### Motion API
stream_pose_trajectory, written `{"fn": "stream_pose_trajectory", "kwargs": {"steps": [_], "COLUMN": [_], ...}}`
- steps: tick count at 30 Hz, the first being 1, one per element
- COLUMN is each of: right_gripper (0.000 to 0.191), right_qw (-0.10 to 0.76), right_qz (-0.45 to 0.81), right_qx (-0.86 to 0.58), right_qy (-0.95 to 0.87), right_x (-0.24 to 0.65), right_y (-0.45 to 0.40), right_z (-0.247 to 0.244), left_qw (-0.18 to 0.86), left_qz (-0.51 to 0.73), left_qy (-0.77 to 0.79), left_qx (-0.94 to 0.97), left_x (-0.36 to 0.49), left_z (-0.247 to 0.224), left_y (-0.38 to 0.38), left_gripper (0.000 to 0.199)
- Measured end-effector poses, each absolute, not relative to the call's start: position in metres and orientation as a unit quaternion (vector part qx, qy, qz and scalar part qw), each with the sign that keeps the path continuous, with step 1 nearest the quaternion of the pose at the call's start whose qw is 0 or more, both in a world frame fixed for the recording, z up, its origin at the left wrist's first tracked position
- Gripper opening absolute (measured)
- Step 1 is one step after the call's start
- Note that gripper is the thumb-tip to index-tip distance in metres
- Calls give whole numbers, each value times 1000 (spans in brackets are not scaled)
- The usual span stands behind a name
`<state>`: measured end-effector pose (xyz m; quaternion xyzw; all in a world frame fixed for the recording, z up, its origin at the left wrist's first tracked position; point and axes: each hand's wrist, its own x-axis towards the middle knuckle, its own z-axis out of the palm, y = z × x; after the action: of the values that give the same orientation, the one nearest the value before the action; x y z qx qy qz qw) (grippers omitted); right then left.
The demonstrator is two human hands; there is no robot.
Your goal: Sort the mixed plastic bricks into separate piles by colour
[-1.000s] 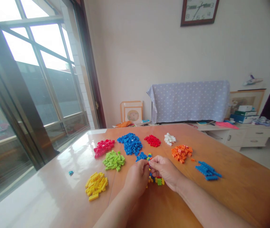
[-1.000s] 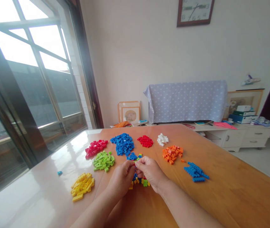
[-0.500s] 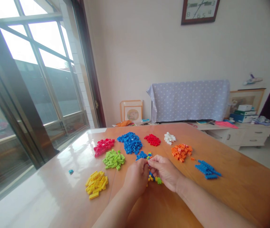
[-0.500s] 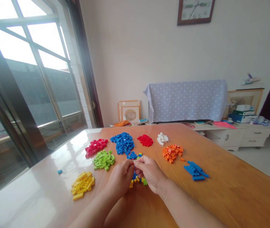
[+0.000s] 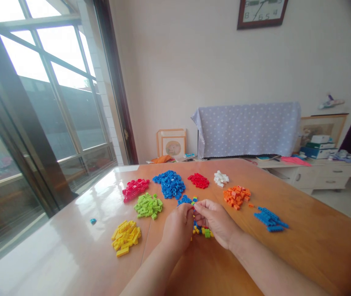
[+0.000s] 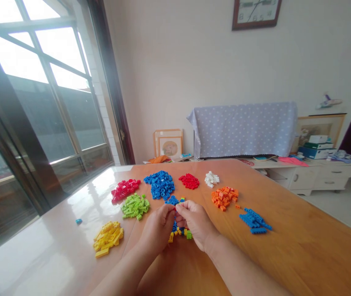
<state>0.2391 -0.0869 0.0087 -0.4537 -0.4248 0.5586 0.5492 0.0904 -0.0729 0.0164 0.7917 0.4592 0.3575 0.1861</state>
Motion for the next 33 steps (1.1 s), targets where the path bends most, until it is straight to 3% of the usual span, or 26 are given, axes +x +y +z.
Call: {"fn": "stream_pose_trajectory", "kwargs": {"steps": [13,33], "right_gripper": [24,20], "right_qw": [552,608], "right_qz": [567,580], "right_qx": [-461,-446], "right_qy": [-401,-309], "right_x": [242,224], "right_y": [-84,-90], "right_z": [7,9], "left_qw": [176,43], "left_qz": [353,259], "left_qy": [448,489], "left_qx": [802,832], "left_x": [91,94], "left_z": [23,23], "left_y": [-76,-77], "left_gripper": [19,25]}}
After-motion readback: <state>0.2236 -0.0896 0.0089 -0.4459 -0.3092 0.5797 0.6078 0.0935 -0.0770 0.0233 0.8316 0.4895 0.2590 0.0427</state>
